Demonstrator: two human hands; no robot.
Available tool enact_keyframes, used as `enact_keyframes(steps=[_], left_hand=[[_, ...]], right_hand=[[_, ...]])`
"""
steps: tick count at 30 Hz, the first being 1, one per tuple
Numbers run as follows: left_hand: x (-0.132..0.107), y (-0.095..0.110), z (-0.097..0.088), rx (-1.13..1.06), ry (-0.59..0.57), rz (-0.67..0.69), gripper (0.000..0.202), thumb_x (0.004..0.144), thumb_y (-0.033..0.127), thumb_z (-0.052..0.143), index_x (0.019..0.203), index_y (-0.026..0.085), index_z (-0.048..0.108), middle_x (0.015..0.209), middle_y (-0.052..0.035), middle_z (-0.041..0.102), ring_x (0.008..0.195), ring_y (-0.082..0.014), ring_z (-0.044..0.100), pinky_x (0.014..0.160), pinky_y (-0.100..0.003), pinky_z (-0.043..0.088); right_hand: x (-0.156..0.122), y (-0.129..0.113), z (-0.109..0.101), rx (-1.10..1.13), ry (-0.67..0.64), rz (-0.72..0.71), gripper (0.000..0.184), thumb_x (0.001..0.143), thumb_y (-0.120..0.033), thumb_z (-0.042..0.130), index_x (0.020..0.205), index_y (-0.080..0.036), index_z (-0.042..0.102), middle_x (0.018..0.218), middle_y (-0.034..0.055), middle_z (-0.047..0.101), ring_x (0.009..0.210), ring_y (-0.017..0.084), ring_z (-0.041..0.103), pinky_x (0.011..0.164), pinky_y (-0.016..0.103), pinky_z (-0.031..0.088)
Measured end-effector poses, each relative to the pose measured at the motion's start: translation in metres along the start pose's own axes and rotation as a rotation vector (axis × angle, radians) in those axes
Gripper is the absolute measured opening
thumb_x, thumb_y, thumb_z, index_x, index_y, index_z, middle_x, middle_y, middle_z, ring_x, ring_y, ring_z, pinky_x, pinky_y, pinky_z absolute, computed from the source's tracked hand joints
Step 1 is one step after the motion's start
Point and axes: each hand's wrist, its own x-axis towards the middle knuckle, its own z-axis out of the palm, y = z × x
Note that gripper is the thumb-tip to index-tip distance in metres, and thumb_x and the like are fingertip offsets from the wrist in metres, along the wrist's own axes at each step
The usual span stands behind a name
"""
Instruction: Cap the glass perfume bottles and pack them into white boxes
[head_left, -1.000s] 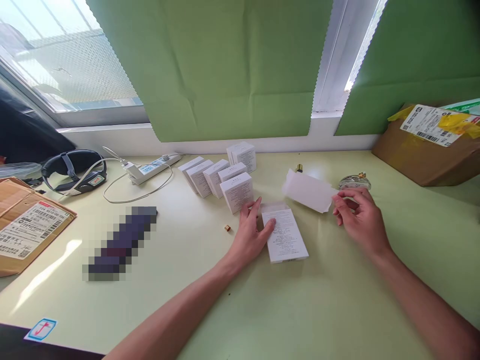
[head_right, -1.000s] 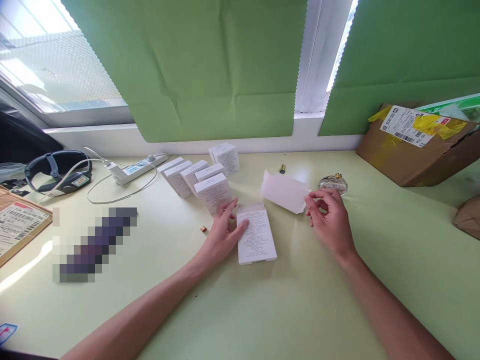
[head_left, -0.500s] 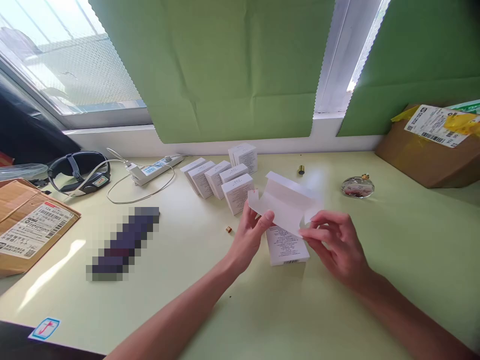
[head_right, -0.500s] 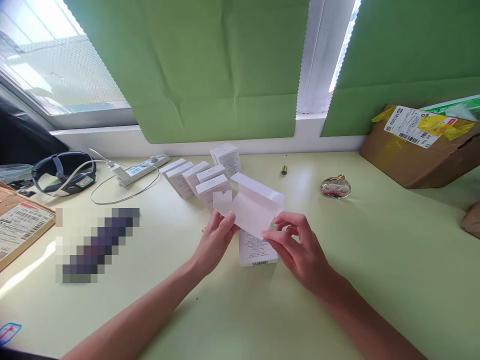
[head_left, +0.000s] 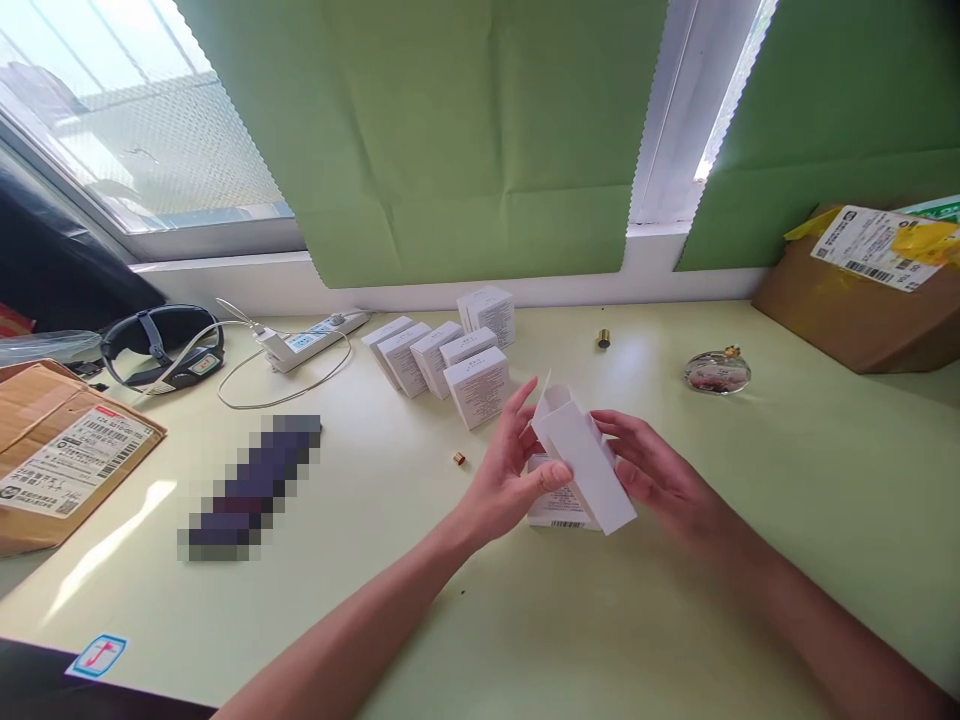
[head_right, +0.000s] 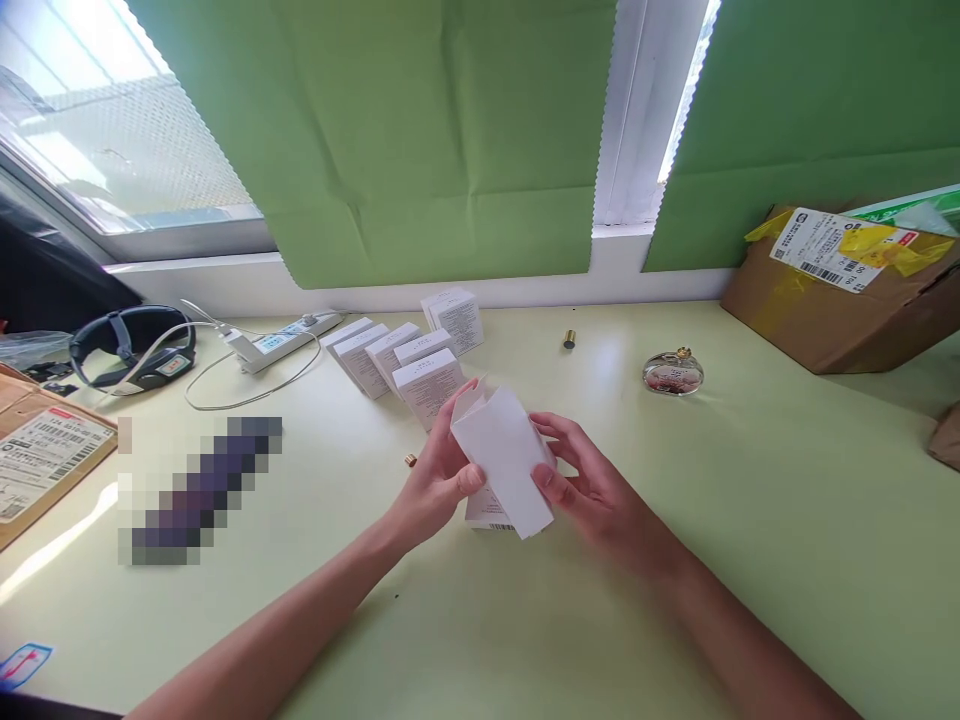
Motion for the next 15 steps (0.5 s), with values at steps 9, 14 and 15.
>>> enact_keyframes(steps=[9, 14, 15], left_hand=[[-0.001, 0.003, 0.002, 0.148, 0.002, 0.016, 0.076, 0.083, 0.055, 0.073, 0.149, 0.031, 0.043, 0.141, -0.0113, 0.056, 0.121, -0.0272, 0.058, 0.101, -0.041, 0.049], [0.0, 0.004, 0.006, 0.339, 0.216, 0.03, 0.041, 0.092, 0.043, 0.066, 0.129, 0.027, 0.065, 0.115, -0.0078, 0.07, 0.094, -0.0188, 0.066, 0.082, -0.034, 0.056], [-0.001, 0.004, 0.008, 0.355, 0.238, 0.048, 0.04, 0.093, 0.041, 0.065, 0.13, 0.027, 0.065, 0.118, -0.0074, 0.07, 0.096, -0.019, 0.067, 0.083, -0.034, 0.057]], right_hand=[[0.005, 0.0, -0.011, 0.176, -0.082, 0.064, 0.062, 0.087, -0.052, 0.07, 0.142, -0.03, 0.05, 0.129, 0.0117, 0.067, 0.11, 0.031, 0.068, 0.074, 0.041, 0.062], [0.009, 0.007, -0.011, 0.076, 0.215, 0.009, 0.049, 0.079, -0.042, 0.08, 0.12, -0.026, 0.059, 0.101, 0.0049, 0.072, 0.072, 0.02, 0.068, 0.05, 0.032, 0.059], [0.009, 0.009, -0.011, 0.048, 0.275, -0.02, 0.048, 0.079, -0.041, 0.08, 0.12, -0.026, 0.059, 0.104, 0.0047, 0.072, 0.073, 0.02, 0.068, 0.052, 0.034, 0.061]])
